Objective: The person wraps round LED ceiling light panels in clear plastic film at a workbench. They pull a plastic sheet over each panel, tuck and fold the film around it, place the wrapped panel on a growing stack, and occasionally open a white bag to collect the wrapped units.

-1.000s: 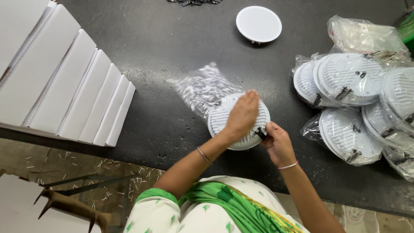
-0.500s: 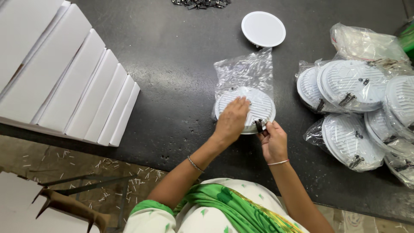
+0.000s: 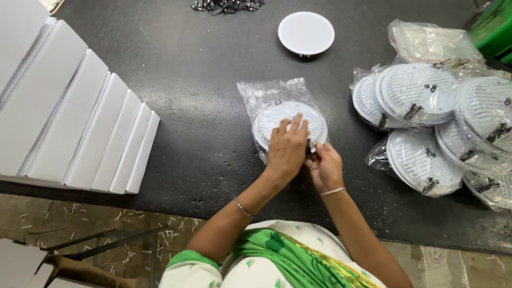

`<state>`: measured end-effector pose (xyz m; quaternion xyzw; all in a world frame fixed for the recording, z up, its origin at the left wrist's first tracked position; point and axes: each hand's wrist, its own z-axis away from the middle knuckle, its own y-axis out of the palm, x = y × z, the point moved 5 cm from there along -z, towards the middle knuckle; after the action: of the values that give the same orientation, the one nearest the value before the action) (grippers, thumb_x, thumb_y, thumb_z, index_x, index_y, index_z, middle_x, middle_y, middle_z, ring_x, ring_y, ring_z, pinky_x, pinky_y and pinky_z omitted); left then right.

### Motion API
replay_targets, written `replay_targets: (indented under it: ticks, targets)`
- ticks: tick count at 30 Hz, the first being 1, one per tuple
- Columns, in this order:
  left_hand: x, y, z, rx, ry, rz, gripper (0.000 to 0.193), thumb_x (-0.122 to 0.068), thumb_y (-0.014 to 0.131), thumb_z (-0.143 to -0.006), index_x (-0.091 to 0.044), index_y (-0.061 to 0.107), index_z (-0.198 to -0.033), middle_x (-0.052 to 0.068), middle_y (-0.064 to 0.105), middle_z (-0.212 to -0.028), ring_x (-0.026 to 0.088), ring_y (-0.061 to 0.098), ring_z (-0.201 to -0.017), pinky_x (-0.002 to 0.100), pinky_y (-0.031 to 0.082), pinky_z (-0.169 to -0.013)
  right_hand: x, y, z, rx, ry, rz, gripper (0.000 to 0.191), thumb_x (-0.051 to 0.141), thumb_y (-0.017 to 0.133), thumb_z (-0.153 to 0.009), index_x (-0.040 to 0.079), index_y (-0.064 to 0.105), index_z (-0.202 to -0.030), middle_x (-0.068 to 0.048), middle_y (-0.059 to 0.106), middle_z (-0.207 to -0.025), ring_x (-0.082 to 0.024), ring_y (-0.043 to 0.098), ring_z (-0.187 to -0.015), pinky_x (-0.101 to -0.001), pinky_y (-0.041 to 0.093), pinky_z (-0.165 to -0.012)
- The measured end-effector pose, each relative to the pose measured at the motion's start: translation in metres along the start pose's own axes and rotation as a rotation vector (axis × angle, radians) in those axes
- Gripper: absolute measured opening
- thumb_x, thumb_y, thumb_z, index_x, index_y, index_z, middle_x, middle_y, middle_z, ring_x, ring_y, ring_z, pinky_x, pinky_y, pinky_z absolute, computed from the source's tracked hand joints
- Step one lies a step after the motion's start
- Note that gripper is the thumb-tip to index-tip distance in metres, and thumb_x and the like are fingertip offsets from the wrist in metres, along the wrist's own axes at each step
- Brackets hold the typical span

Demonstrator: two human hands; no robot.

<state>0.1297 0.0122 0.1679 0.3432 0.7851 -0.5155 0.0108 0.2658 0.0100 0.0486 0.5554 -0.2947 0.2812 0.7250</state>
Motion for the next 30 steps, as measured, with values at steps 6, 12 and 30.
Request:
replay_targets:
  ticks: [6,12,30]
  targets:
    - [-0.025,0.010,0.020,0.056,0.090,0.218,0.036,-0.002,0.065,-0.088,0.005,0.065,-0.124,0.017,0.065,-0.134,0.031,0.066,-0.111,0.039,0.058,-0.093,-0.019,-0.022,-0.019,-0.001,0.009,0.003,0.021,0.016,0.048,-0.107,0.004,0.059,-0.120,-0.009,0.067,-0.112,-0.018,0.066,-0.098,-0.0355,0.058,-0.084]
    - [-0.016,-0.005,0.019,0.094,0.265,0.261,0.038,-0.017,0.071,-0.093,-0.009,0.063,-0.130,0.012,0.052,-0.152,0.030,0.056,-0.133,0.048,0.044,-0.113,-0.018,-0.032,-0.048,-0.012,0.025,0.087,0.021,0.016,0.052,-0.106,0.009,0.061,-0.124,-0.005,0.068,-0.114,-0.017,0.066,-0.100,-0.0355,0.057,-0.080]
    - [0.049,0.057,-0.002,-0.141,0.416,0.386,0.030,0.004,0.058,-0.094,-0.006,0.070,-0.121,0.007,0.071,-0.135,0.025,0.065,-0.131,0.042,0.047,-0.118,0.053,-0.018,-0.026,0.196,0.247,0.583,0.024,0.018,0.056,-0.105,0.004,0.062,-0.122,-0.009,0.071,-0.112,-0.016,0.071,-0.099,-0.0299,0.061,-0.085]
